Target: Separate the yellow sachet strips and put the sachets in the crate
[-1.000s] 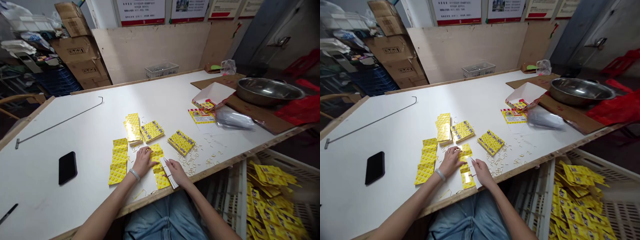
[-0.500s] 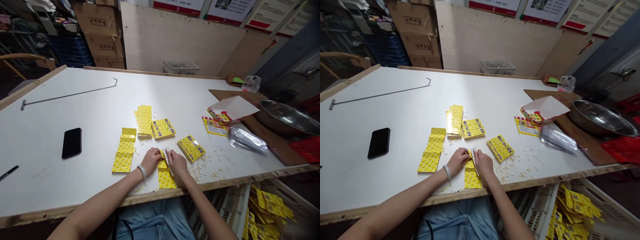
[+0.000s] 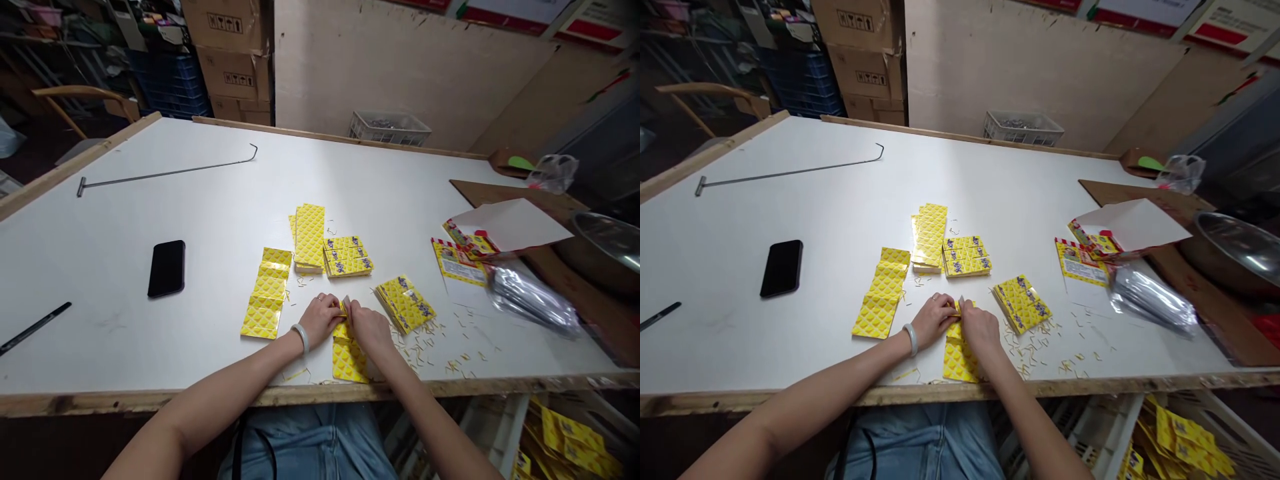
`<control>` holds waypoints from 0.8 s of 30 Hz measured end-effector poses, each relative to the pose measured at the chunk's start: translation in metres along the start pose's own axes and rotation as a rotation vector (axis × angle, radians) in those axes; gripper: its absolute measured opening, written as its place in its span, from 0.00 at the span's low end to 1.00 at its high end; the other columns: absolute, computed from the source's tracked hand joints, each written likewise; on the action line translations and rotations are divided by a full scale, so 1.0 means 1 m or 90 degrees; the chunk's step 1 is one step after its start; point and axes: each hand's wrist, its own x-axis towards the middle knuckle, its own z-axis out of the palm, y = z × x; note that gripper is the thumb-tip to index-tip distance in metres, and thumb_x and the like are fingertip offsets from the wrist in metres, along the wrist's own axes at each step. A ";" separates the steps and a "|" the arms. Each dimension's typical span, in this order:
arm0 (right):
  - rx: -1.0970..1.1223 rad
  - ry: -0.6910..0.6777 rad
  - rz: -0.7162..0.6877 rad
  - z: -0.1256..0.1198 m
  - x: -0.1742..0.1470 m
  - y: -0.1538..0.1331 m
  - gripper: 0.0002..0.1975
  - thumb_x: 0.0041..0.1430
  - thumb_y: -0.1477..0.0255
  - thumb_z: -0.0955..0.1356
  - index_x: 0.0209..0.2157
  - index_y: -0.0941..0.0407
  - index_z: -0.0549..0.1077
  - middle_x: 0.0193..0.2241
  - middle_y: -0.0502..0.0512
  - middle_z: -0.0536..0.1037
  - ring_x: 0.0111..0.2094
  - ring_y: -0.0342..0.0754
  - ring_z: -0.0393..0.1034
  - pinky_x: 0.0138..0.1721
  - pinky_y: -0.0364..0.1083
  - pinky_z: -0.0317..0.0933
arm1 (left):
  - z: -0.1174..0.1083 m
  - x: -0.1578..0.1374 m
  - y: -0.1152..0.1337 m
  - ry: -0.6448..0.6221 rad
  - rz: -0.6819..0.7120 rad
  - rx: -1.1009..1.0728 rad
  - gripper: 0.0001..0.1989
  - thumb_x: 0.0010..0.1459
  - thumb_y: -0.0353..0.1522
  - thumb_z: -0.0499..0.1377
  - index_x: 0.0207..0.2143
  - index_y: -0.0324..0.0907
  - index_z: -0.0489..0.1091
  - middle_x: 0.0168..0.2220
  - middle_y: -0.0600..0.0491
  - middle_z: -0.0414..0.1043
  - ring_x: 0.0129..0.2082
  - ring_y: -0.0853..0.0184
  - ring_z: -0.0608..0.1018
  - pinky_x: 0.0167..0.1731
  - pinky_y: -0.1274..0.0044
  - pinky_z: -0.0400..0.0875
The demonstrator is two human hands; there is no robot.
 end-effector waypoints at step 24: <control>-0.057 -0.093 0.048 -0.008 -0.005 -0.009 0.14 0.67 0.68 0.52 0.41 0.59 0.62 0.29 0.62 0.76 0.31 0.52 0.74 0.27 0.43 0.55 | 0.010 -0.014 0.008 -0.098 0.087 0.157 0.10 0.60 0.35 0.53 0.32 0.41 0.72 0.37 0.52 0.71 0.35 0.65 0.73 0.30 0.74 0.66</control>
